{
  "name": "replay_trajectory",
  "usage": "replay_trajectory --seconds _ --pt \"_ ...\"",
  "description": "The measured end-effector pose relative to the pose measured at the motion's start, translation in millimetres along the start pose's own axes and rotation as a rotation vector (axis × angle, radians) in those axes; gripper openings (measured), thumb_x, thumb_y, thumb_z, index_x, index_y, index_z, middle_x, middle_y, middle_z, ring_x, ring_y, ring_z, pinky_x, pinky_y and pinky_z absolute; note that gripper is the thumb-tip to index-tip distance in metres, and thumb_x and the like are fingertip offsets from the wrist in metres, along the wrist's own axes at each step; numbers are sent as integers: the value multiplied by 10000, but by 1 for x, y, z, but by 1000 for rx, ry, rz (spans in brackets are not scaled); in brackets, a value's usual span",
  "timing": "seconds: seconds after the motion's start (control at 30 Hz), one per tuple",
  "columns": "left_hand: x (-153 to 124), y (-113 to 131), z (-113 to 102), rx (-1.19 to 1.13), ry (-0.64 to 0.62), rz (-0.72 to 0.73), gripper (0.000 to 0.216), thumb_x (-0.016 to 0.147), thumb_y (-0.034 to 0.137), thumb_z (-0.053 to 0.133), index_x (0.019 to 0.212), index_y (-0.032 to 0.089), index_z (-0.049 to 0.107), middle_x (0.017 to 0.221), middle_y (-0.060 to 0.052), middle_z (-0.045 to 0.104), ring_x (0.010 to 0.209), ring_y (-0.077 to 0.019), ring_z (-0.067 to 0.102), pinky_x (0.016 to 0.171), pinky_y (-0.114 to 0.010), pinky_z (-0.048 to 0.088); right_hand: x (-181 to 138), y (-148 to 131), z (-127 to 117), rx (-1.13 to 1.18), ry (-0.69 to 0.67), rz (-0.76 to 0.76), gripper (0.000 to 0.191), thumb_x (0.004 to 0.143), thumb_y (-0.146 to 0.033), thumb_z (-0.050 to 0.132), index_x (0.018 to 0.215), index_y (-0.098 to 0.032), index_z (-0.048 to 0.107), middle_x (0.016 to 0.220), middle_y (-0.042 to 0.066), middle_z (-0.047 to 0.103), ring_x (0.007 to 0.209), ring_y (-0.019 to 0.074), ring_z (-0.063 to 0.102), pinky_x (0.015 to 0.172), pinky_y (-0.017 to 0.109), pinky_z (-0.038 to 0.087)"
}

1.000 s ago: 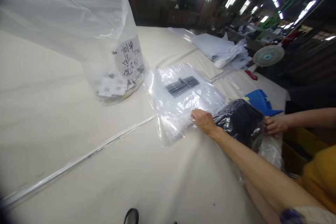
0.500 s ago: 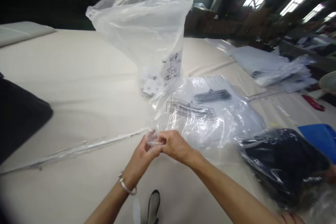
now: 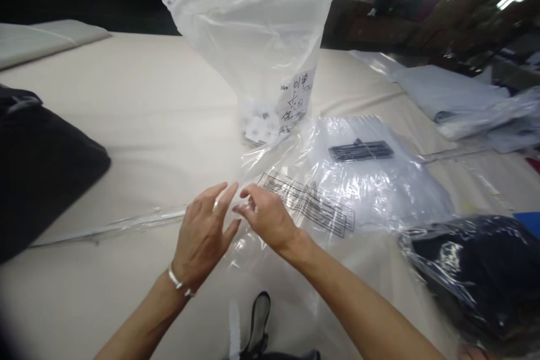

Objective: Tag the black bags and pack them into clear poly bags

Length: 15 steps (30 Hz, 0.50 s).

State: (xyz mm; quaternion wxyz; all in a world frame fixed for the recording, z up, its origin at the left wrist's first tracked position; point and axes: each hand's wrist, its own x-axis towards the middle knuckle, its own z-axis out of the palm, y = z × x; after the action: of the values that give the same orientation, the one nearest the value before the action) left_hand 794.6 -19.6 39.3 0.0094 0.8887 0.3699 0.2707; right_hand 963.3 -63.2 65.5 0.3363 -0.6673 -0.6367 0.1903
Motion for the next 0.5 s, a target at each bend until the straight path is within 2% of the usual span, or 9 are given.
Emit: replay_trajectory --seconds 0.07,0.13,0.2,0.27,0.33,0.4,0.47,0.5 --pt "9 3 -5 105 -56 22 257 896 126 499 1127 195 588 1006 -90 657 974 -254 603 810 -363 465 4 -17 0 -183 -93 -71 188 867 -288 710 983 -200 592 855 21 653 743 179 626 700 295 484" --pt "10 -2 -5 179 -72 11 181 934 132 446 917 201 613 789 -42 637 774 -211 598 656 -317 416 8 -24 -1 -412 -217 -81 245 838 -298 749 1000 -187 603 917 63 674 762 220 651 676 320 495" --pt "8 -10 -6 204 -20 -17 229 978 179 408 883 207 614 715 -16 632 696 -175 597 578 -287 359 14 -18 -2 -608 -346 -36 148 828 -203 732 935 -176 634 895 91 695 761 258 679 653 337 508" --pt "9 -23 -13 210 39 -64 270 1007 250 391 888 207 630 625 6 607 596 -142 578 517 -265 295 22 -3 -6 -722 -388 25 125 805 -49 664 848 -166 659 865 114 713 776 279 703 670 351 527" --pt "16 -41 -29 242 44 -106 350 1021 314 359 889 198 662 535 22 545 513 -120 537 488 -246 237 35 14 -20 -775 -325 99 203 788 36 602 854 -143 671 888 151 724 790 297 717 693 380 545" --pt "26 -66 -56 289 14 -174 446 1022 394 319 932 170 695 527 33 506 546 -109 550 515 -203 231 52 24 -50 -805 -209 147 186 837 21 553 924 -97 667 920 197 721 795 315 724 699 414 551" --pt "32 -97 -87 276 -11 -330 581 994 526 289 1037 100 680 627 43 518 723 -115 605 608 -159 285 72 19 -95 -845 -17 179 207 934 -65 455 928 -47 661 922 211 714 852 313 724 739 413 537" --pt "31 -112 -101 170 19 -461 624 989 537 265 1096 49 640 754 36 551 875 -126 615 668 -158 323 82 12 -119 -859 113 179 290 971 -145 398 926 -35 663 899 186 713 895 300 717 759 389 522"
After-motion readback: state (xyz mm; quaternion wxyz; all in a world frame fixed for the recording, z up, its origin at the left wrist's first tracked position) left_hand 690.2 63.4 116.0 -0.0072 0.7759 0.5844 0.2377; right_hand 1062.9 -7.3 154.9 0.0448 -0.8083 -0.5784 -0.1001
